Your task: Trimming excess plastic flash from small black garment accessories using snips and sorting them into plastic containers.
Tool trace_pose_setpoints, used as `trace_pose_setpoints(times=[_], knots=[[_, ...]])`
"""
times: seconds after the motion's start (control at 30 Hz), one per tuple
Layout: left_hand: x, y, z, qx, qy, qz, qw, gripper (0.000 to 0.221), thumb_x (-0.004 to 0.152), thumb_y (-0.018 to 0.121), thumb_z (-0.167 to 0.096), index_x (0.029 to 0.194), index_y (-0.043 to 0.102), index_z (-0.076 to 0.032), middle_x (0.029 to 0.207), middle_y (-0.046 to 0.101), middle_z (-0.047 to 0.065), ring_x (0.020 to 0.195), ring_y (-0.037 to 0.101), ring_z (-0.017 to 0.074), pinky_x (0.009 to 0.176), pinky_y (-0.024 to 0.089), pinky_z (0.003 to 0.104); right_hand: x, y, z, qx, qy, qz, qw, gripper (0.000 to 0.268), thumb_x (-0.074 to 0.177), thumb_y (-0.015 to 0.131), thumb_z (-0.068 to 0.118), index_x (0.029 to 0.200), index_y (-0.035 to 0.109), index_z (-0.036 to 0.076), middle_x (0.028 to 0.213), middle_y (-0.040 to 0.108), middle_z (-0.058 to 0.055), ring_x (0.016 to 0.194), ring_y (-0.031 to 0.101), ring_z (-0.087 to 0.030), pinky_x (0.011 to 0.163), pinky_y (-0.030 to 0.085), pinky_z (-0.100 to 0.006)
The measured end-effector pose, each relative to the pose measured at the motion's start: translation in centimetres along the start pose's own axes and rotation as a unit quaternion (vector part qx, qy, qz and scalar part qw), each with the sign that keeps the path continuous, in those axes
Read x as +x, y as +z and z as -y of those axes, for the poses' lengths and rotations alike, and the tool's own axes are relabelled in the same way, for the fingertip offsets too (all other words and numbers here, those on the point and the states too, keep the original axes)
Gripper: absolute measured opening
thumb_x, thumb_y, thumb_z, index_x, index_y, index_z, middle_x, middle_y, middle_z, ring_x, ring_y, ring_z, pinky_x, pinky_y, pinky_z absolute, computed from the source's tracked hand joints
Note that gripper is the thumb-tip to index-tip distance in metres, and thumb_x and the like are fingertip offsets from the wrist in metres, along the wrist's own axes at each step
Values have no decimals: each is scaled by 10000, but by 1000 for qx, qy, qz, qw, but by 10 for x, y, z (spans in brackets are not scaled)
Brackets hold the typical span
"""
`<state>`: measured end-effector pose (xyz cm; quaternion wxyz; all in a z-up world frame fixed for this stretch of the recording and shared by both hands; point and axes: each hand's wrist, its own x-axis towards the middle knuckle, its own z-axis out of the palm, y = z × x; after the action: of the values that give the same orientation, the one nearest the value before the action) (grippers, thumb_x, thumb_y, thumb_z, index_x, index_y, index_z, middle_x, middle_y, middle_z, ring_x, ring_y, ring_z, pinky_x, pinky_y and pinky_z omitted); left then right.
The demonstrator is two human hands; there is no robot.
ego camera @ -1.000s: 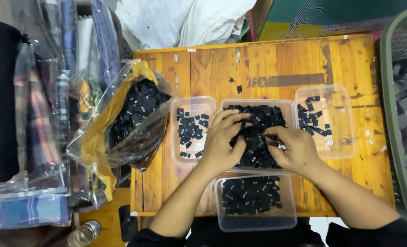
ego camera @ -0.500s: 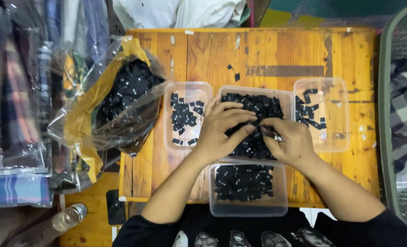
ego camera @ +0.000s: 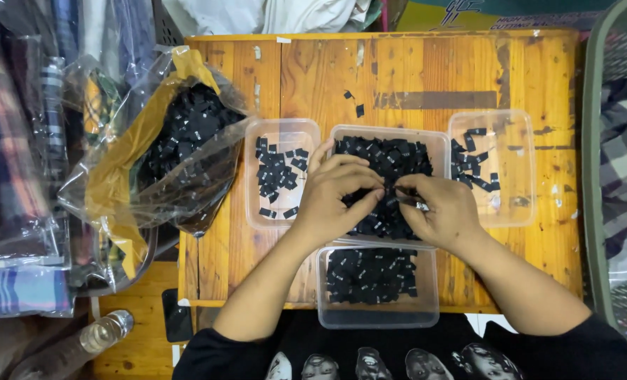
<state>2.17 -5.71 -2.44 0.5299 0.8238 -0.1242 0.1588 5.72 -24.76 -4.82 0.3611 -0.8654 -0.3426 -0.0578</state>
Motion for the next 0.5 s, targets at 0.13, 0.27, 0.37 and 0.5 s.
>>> trace_pose_setpoints(times=[0.13, 0.27, 0.37, 0.5], knots=[[0, -1, -4, 7, 10, -3, 1000, 40, 736, 654, -174, 732, 641, -136, 782, 649, -20, 907, 566, 171, 1035, 146, 414, 2, -3, 6, 5, 11, -4, 1000, 184, 702, 608, 145, 870, 626, 70, 608, 619, -88, 594, 612, -283, 519, 483, -322], [-2, 0, -3, 0, 4, -4, 1000, 39, 741, 649, -178, 736, 633, -143, 783, 647, -30, 905, 569, 164, 1035, 152, 408, 0, -1, 6, -5, 1, -1, 1000, 191, 692, 631, 150, 871, 612, 88, 604, 612, -91, 588, 611, -282, 506, 482, -332], [-1, 2, -3, 1, 7, -10, 1000, 39, 741, 647, -172, 732, 629, -139, 777, 645, -25, 898, 571, 164, 1033, 153, 407, 0, -2, 2, -12, -1, 7, 1000, 210, 684, 642, 167, 880, 607, 100, 602, 611, -90, 584, 612, -280, 503, 481, -332], [-1, 2, -4, 4, -1, -11, 1000, 43, 740, 645, -162, 724, 629, -126, 767, 644, -14, 890, 574, 168, 1033, 158, 405, 1, -3, 7, -12, 5, -1, 1000, 167, 708, 613, 135, 871, 612, 99, 583, 608, -84, 554, 604, -269, 500, 488, -311]])
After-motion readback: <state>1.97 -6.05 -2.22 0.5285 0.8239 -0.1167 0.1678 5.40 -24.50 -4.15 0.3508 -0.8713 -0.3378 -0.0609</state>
